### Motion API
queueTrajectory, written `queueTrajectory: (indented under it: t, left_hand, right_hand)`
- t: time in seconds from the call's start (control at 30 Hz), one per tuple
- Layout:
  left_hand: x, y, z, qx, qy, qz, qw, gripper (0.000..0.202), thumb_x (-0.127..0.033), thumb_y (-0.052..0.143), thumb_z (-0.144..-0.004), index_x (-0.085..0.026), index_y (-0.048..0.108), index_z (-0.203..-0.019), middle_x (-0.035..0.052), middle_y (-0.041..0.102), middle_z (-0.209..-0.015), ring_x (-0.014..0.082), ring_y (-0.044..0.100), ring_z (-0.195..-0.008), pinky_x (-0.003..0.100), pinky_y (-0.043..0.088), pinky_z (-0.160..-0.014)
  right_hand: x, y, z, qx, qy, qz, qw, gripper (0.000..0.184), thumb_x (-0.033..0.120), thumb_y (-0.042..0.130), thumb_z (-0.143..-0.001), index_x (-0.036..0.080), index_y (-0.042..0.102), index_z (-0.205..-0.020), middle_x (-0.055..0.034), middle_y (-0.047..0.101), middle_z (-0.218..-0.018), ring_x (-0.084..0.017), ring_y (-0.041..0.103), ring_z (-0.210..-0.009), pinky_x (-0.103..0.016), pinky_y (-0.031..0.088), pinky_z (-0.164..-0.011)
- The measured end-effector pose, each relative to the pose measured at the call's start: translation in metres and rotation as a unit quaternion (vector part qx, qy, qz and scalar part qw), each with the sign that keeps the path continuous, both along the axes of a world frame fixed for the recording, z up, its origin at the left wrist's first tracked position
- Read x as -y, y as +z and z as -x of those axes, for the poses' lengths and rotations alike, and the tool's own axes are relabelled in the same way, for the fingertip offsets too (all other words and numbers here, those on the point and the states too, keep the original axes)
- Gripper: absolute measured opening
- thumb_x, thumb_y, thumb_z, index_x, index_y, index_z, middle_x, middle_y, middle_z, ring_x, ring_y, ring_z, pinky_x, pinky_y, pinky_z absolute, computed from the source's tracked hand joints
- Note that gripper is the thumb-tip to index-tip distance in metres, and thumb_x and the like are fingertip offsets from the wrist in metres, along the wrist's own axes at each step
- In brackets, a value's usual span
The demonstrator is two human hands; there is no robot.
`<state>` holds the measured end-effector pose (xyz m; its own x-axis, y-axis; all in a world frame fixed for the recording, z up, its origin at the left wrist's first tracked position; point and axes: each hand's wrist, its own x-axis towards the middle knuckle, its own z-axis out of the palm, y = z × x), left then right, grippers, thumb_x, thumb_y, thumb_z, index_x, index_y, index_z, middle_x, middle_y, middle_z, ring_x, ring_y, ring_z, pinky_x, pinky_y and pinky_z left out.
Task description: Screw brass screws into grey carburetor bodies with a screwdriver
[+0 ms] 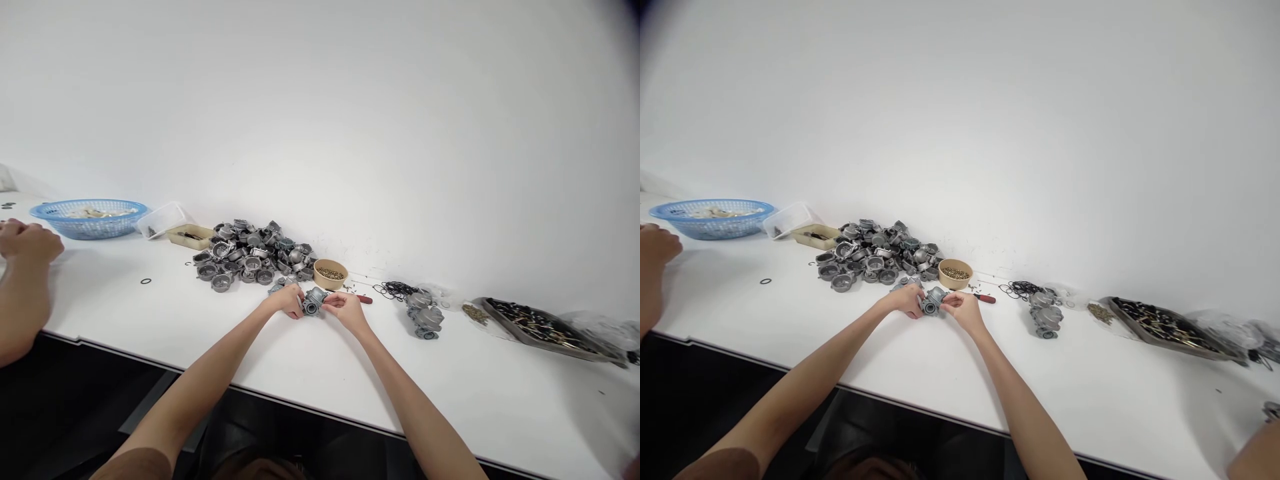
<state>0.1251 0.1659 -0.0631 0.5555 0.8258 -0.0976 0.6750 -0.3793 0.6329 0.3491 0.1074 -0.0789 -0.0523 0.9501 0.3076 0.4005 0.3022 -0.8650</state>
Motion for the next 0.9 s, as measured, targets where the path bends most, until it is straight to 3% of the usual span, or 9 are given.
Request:
queueTrajectory:
  t: [0.13, 0.27, 0.5, 0.7, 0.9]
  left_hand:
    - [-0.003, 0.010, 0.011, 0.024, 0.011, 0.005, 1.000, 0.021, -0.013, 0.070, -0.053, -0.018, 0.073, -0.073, -0.0020, 0.063, -0.054, 0.0187, 0.063, -0.057, 0.022, 0.047, -0.052]
    - [-0.008, 0.015, 0.017, 0.146, 0.052, -0.036, 0.987, 0.013, -0.017, 0.069, -0.066, -0.016, 0.074, -0.078, 0.0025, 0.072, -0.069, 0.0185, 0.069, -0.066, 0.023, 0.052, -0.059]
    - [-0.018, 0.001, -0.004, 0.269, 0.121, -0.155, 0.943, 0.002, -0.018, 0.074, -0.074, -0.018, 0.076, -0.074, 0.0030, 0.075, -0.078, 0.0202, 0.072, -0.080, 0.028, 0.057, -0.079]
    - [-0.020, -0.012, -0.020, 0.387, 0.145, 0.057, 0.909, 0.005, -0.017, 0.077, -0.074, -0.015, 0.076, -0.079, 0.0059, 0.075, -0.079, 0.0196, 0.070, -0.075, 0.027, 0.059, -0.067]
    - [-0.020, -0.016, -0.025, 0.415, 0.140, 0.132, 0.889, 0.016, -0.021, 0.084, -0.071, -0.014, 0.077, -0.083, 0.0070, 0.075, -0.080, 0.0187, 0.070, -0.074, 0.027, 0.059, -0.067]
  right_hand:
    - [0.001, 0.001, -0.002, -0.002, 0.009, 0.001, 1.000, 0.029, 0.038, 0.084, -0.067, 0.016, 0.073, -0.083, -0.0102, 0.077, -0.087, -0.026, 0.074, -0.080, -0.039, 0.060, -0.076]
    - [0.001, 0.001, -0.001, -0.002, 0.010, 0.003, 1.000, 0.029, 0.038, 0.084, -0.067, 0.016, 0.071, -0.082, -0.0102, 0.076, -0.086, -0.027, 0.074, -0.081, -0.039, 0.060, -0.076]
    - [-0.001, -0.001, -0.002, -0.005, 0.018, 0.000, 1.000, 0.030, 0.039, 0.083, -0.067, 0.016, 0.070, -0.081, -0.0099, 0.076, -0.085, -0.026, 0.074, -0.081, -0.039, 0.059, -0.078]
    - [-0.002, -0.001, -0.003, 0.025, 0.018, -0.007, 1.000, 0.031, 0.041, 0.083, -0.067, 0.017, 0.068, -0.080, -0.0081, 0.074, -0.082, -0.025, 0.072, -0.077, -0.038, 0.059, -0.074]
    - [0.004, 0.001, -0.001, 0.033, 0.021, -0.013, 0.999, 0.033, 0.039, 0.084, -0.066, 0.019, 0.063, -0.081, -0.0052, 0.072, -0.083, -0.023, 0.071, -0.077, -0.037, 0.058, -0.076]
